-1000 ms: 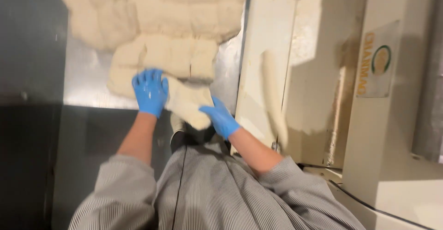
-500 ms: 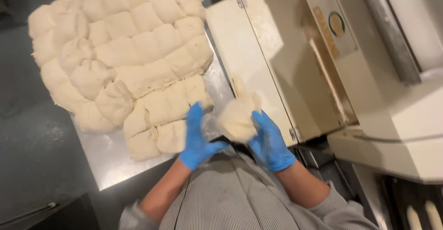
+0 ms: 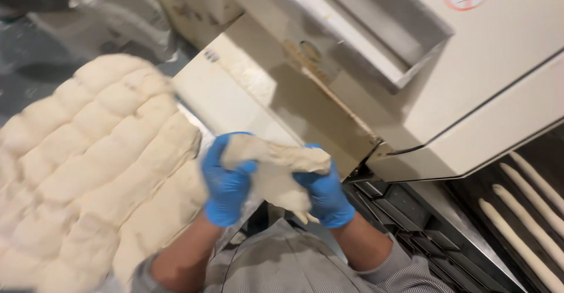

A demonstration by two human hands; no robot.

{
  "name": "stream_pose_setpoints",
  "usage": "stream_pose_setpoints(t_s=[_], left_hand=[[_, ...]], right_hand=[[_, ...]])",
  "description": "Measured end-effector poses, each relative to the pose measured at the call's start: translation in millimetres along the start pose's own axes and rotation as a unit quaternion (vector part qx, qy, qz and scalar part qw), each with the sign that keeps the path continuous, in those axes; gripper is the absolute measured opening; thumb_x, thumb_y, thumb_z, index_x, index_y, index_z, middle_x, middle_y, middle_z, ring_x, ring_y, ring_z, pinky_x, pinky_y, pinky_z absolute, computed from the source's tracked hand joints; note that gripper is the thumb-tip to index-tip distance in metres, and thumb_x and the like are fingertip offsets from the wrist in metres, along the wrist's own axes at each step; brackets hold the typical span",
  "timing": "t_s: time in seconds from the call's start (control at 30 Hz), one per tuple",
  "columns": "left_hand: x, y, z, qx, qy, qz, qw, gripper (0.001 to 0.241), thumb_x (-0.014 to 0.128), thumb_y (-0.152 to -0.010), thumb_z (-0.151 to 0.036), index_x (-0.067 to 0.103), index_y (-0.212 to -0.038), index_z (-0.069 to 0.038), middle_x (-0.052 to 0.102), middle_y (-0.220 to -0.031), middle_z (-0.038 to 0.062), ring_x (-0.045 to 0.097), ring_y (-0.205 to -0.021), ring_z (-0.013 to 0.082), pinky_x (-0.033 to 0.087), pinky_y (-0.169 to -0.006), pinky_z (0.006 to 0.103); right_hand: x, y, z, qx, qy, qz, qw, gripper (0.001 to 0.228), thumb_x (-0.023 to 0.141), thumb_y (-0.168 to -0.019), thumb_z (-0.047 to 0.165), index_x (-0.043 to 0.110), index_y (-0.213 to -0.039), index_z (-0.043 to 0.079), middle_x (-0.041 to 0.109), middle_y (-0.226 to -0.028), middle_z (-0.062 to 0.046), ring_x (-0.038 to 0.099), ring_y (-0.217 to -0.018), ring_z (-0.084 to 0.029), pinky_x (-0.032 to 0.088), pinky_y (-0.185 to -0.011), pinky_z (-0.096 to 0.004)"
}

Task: Feeding dough into a moulding machine and arranging the resulting baguettes on a baking tray.

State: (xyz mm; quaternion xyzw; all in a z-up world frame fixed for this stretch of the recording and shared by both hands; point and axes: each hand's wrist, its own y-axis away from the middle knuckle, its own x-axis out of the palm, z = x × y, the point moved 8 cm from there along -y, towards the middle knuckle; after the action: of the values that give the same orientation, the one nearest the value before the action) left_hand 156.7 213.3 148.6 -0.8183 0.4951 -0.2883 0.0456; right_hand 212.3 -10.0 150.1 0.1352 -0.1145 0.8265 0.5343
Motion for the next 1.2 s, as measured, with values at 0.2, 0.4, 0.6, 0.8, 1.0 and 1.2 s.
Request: stream_pose_setpoints(t_s=[0.2, 0.4, 0.6, 0.8, 1.0, 1.2], left_hand=[[0.2, -120.9, -45.9, -0.044, -0.278, -0.064, 0.957, 0.033, 0.076, -0.095, -0.030, 0.065, -0.096, 0.001, 0.059, -0.072, 0.002, 0.056, -0.059, 0.0091, 0.046, -0.055, 0.0284], [157.9, -228.9, -62.8, -0.002, -0.132, 0.409, 0.903, 0.045, 0.065, -0.100, -0.026, 0.050, -0.134, -0.001, 0.063, -0.111, 0.007, 0.060, -0.105, 0.0141, 0.050, -0.091, 0.0310], [220.7, -332.0, 3.2, 0.129, -0.290, 0.467, 0.825, 0.031, 0.071, -0.099, -0.013, 0.061, -0.127, -0.003, 0.067, -0.111, 0.010, 0.066, -0.103, 0.0193, 0.056, -0.089, 0.0350], [233.7, -379.0, 105.2, 0.176, -0.424, 0.387, 0.799, 0.034, 0.072, -0.085, -0.003, 0.068, -0.119, -0.010, 0.070, -0.107, 0.011, 0.068, -0.096, 0.0285, 0.054, -0.078, 0.0398], [177.9, -318.3, 48.4, 0.322, -0.481, 0.198, 0.791, 0.018, 0.078, -0.106, -0.024, 0.065, -0.105, -0.011, 0.066, -0.093, 0.011, 0.062, -0.092, 0.0372, 0.042, -0.083, 0.0515], [24.5, -138.0, -49.0, 0.279, -0.427, 0.143, 0.848, 0.014, 0.069, -0.102, -0.010, 0.059, -0.092, -0.005, 0.059, -0.097, 0.013, 0.055, -0.100, 0.0357, 0.043, -0.094, 0.0464]], right_hand=[[-110.9, -16.7, 93.6, -0.006, 0.124, -0.115, 0.986, 0.041, 0.086, -0.077, 0.010, 0.064, -0.110, 0.002, 0.068, -0.099, -0.005, 0.066, -0.092, -0.017, 0.056, -0.082, -0.032], [-97.4, -117.2, 180.6, 0.067, 0.092, 0.013, 0.993, 0.038, 0.069, -0.083, 0.016, 0.065, -0.118, 0.001, 0.070, -0.110, -0.007, 0.066, -0.106, -0.017, 0.052, -0.096, -0.031], [-95.4, -213.1, 234.8, -0.050, 0.302, 0.061, 0.950, 0.041, 0.068, -0.086, 0.007, 0.054, -0.125, 0.006, 0.061, -0.117, -0.003, 0.060, -0.111, -0.012, 0.050, -0.099, -0.029], [-123.3, -267.6, 224.9, -0.142, 0.613, 0.006, 0.777, 0.031, 0.075, -0.089, 0.009, 0.061, -0.115, 0.002, 0.064, -0.097, -0.009, 0.061, -0.091, -0.019, 0.055, -0.083, -0.035], [-32.3, -195.2, 211.7, -0.286, 0.709, 0.174, 0.621, 0.012, 0.078, -0.091, 0.009, 0.073, -0.101, 0.006, 0.071, -0.107, -0.014, 0.068, -0.095, -0.034, 0.055, -0.083, -0.040], [56.6, -89.4, 109.2, -0.155, 0.479, 0.350, 0.790, 0.015, 0.077, -0.089, 0.014, 0.072, -0.099, 0.004, 0.073, -0.105, -0.012, 0.072, -0.097, -0.025, 0.058, -0.085, -0.036]])
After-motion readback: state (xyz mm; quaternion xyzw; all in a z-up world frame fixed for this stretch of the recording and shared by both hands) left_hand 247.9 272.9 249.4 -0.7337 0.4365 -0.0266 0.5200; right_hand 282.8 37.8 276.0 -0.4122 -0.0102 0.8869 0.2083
